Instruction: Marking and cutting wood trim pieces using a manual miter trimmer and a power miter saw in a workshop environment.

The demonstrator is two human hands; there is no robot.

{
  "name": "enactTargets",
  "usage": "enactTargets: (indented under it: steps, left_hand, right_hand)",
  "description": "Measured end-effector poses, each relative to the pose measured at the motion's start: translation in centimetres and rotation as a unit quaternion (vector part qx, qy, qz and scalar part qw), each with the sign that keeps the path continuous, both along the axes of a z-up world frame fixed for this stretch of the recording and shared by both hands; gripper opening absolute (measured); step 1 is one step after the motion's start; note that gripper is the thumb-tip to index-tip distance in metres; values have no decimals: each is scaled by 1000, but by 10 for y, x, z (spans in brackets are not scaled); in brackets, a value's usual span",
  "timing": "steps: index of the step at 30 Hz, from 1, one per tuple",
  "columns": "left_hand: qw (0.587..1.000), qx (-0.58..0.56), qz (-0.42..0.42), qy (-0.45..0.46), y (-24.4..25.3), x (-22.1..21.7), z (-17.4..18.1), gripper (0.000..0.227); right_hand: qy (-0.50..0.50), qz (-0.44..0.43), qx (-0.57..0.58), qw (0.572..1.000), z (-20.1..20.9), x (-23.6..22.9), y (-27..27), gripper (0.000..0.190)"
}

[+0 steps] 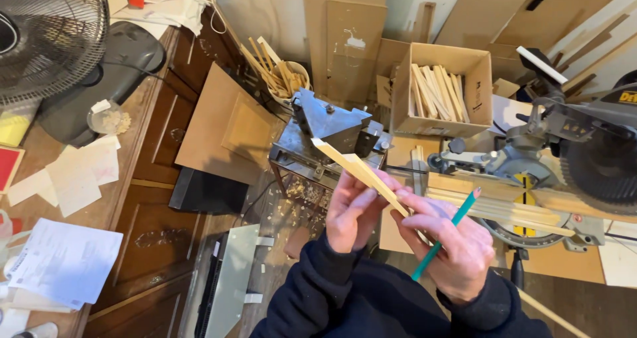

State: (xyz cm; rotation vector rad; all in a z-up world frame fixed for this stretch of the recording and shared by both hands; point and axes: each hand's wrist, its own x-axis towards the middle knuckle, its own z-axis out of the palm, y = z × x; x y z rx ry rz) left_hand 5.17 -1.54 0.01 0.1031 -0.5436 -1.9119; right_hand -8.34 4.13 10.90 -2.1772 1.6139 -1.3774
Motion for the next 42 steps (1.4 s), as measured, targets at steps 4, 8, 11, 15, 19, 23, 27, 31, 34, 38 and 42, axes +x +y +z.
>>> enactTargets:
  steps: [4, 8, 11, 15, 19, 23, 27, 31, 34, 38, 42]
  left_hand:
    - [999, -18, -10, 41, 1, 2, 5, 29]
    - [998, -8, -47, 36, 6, 11, -11, 26]
    - [994, 3, -82, 73, 9, 15, -17, 23]
    - [987, -1, -116, 110, 11, 24, -12, 28]
    - [988, -53, -124, 76, 9, 32, 3, 23]
    - [993, -34, -101, 42, 4, 51, 34, 25]
    - [992, -30, -73, 94, 1, 58, 47, 25]
    - [994, -42, -59, 85, 5, 56, 59, 23]
    - [994, -47, -60, 83, 8, 57, 60, 25]
    - [994, -58, -59, 77, 9, 59, 60, 26]
    - [991, -62, -71, 92, 10, 61, 59, 28]
  right_hand:
    - [-8, -13, 4, 1000, -2, 13, -1, 27]
    - [-12, -25, -8, 1000, -1, 25, 1, 32]
    - [12, -37, -31, 999, -1, 29, 2, 35]
    - [30, -34, -34, 998, -8, 34, 8, 36]
    - [18, -55, -43, 997, -15, 38, 17, 36]
    - [18, -48, -52, 997, 0, 42, 18, 35]
    - [12, -53, -52, 997, 5, 50, 23, 32]
    - [9, -111, -42, 993, 1, 57, 36, 28]
    - [19, -131, -34, 991, 4, 58, 37, 28]
    - [29, -133, -27, 990, 5, 59, 41, 30]
    - [27, -130, -25, 991, 1, 59, 44, 34]
